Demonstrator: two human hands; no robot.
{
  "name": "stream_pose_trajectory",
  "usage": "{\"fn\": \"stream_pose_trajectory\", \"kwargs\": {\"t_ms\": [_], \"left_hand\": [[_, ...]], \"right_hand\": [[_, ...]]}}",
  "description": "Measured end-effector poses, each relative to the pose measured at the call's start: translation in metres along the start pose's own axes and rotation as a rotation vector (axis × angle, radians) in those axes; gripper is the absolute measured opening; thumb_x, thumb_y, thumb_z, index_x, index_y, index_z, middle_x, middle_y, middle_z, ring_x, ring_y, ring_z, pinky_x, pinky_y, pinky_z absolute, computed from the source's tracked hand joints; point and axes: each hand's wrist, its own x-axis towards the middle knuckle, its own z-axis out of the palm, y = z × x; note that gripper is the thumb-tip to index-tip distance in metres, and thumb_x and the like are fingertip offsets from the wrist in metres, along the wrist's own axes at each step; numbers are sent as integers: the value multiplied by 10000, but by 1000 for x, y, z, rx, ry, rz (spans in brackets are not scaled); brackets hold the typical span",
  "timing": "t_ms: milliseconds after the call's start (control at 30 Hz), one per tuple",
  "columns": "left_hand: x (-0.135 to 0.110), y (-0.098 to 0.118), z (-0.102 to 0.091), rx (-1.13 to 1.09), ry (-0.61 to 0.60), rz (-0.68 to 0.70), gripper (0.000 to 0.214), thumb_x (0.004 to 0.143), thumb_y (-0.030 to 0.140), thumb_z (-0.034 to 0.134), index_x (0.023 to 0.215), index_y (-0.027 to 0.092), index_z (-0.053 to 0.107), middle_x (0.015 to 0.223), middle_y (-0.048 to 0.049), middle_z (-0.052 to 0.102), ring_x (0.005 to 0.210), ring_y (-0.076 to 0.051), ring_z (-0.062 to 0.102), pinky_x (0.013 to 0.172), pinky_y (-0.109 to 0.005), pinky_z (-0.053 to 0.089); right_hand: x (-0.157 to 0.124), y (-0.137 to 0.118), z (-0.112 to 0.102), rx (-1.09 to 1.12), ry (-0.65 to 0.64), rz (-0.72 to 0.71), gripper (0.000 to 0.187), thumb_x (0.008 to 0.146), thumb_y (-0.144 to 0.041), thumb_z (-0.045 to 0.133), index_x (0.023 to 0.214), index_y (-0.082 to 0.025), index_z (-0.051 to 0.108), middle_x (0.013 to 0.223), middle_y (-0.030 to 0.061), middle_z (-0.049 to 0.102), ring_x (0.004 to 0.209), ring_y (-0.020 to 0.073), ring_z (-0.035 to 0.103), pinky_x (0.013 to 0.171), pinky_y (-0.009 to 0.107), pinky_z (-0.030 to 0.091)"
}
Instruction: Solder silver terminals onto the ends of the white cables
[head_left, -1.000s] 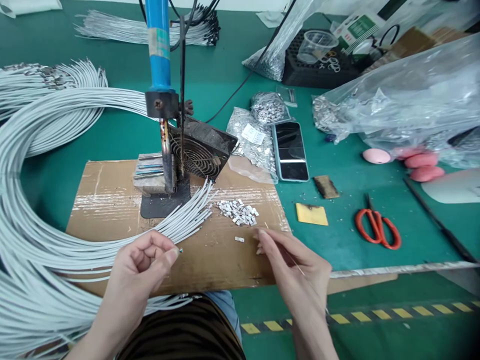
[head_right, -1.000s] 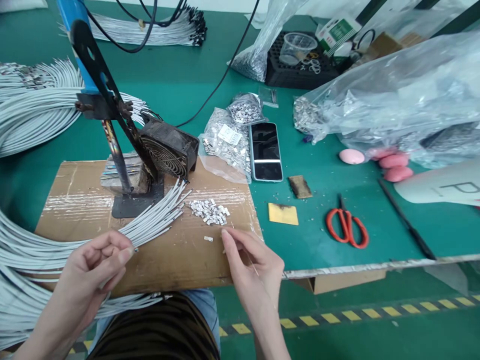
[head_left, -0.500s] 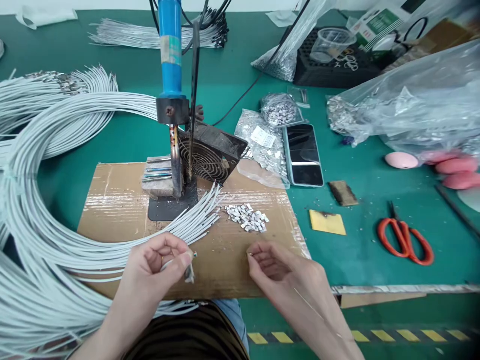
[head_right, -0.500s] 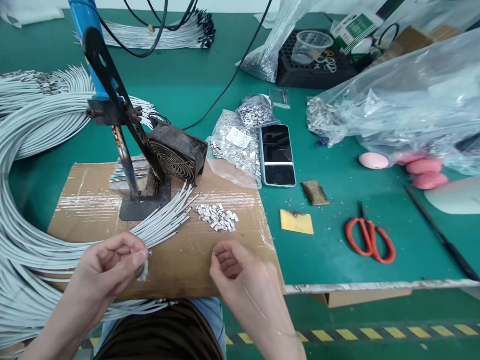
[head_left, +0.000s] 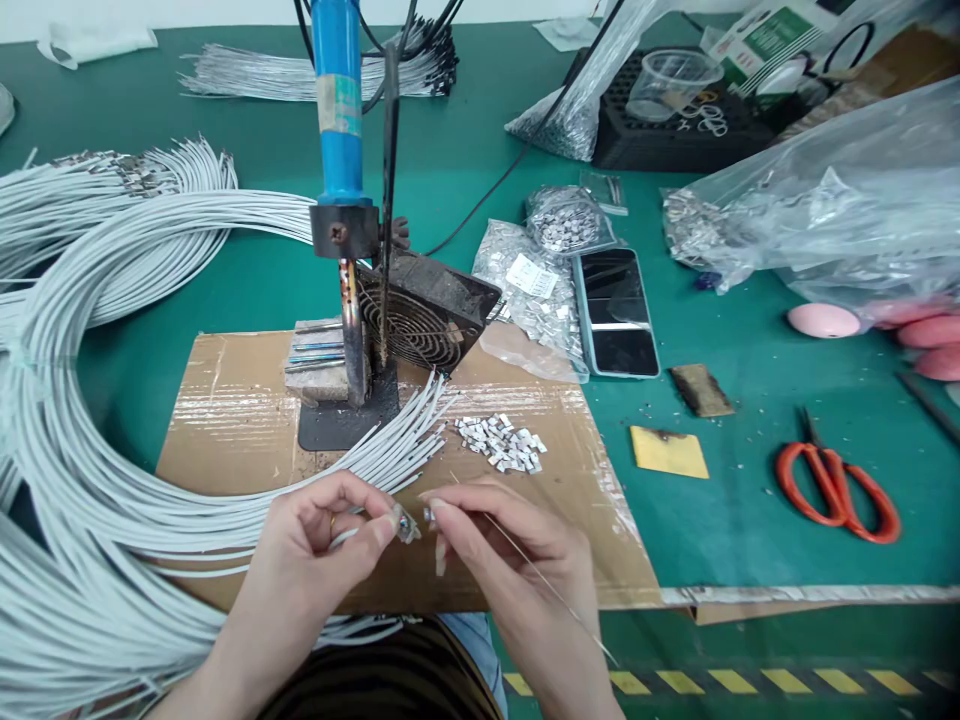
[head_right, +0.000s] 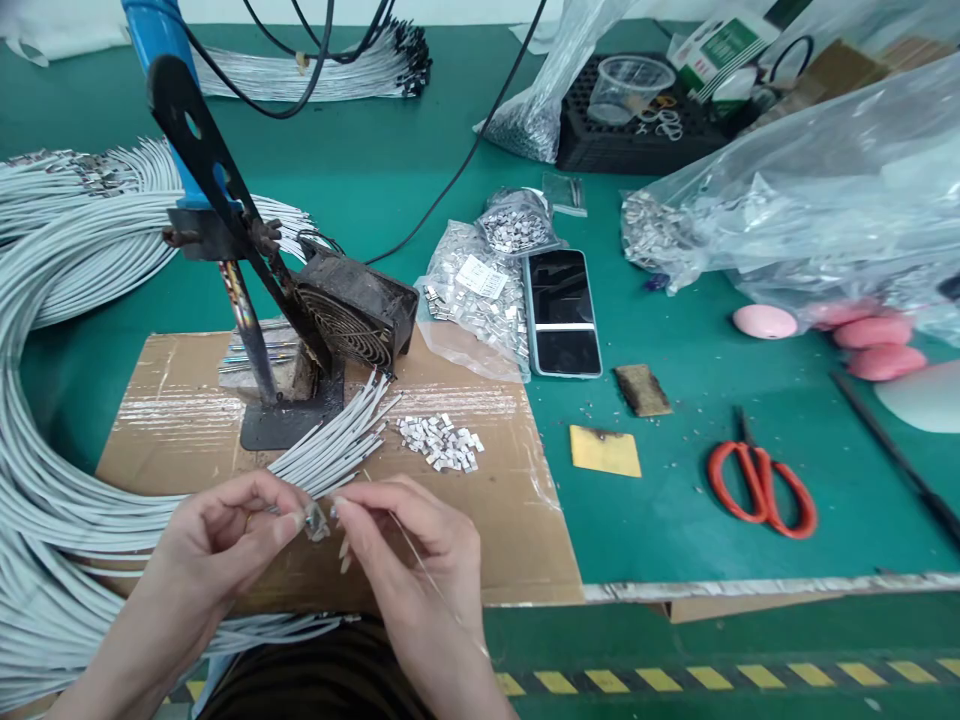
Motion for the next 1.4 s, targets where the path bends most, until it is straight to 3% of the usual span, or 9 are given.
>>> {"fn": "stream_pose_trajectory", "kwargs": {"t_ms": [100,200,433,733,967,1067,1167,1300,1400], "left_hand": [[1,0,0,-60,-24,34,141,756,223,852,667,185,749,769,-36,725,628,-115,539,512,-189,335],[2,1,1,-60,-19,45,137,738,193,856,649,195,752,773,-41,744,718,-153,622,562,-193,409],[2,1,2,-55,1,44,164,747,183,842,634,191,724,764,-31,736,702,-143,610,549,-187,407],[2,0,3,-49,19,50,172,745,164,834,624,186,714,779,-27,731,673,-129,595,547,-186,408],[3,-2,1,-26,15,75,178,765,152,816,622,194,717,773,-15,734,669,-119,606,563,-166,445],[6,-5,0,-5,-2,120,169,781,138,810,641,194,733,771,-18,745,713,-130,664,652,-169,518],[7,-5,2,18,49,161,148,755,132,827,649,193,744,791,-16,749,712,-123,695,651,-151,536],[6,0,9,8,157,144,148,678,122,854,617,185,734,797,-18,735,698,-124,693,624,-150,541],[8,4,11,-6,178,150,153,661,124,852,600,186,726,779,-20,727,700,-135,685,621,-167,540]], "right_hand": [[3,6,3,10,-63,-87,133,901,-203,774,911,-289,875,766,17,748,585,119,635,516,214,520],[4,11,4,-9,-89,-119,169,909,-191,771,956,-313,879,781,17,747,617,128,643,530,217,531],[3,7,4,-36,-101,-80,192,909,-190,774,974,-336,882,794,14,746,683,145,669,616,239,567],[2,7,5,-41,-91,-119,228,904,-161,767,993,-336,882,797,17,732,636,139,641,583,247,563],[-1,13,3,-126,-105,-259,284,926,-118,742,1069,-339,850,855,0,731,701,132,685,607,209,571],[-3,13,-1,-239,-90,-279,271,1017,-191,619,1165,-318,807,938,20,713,780,148,687,673,236,577],[-6,13,-4,-298,-75,-256,376,1098,-248,415,1327,-288,710,891,27,654,746,155,643,650,261,547],[-7,11,-1,-294,-67,-167,383,1114,-250,381,1466,-293,525,794,-19,687,660,147,624,637,261,522],[-6,7,0,-304,-35,-119,250,1100,-266,396,1296,-252,552,740,-27,657,605,150,585,569,264,466]]}}
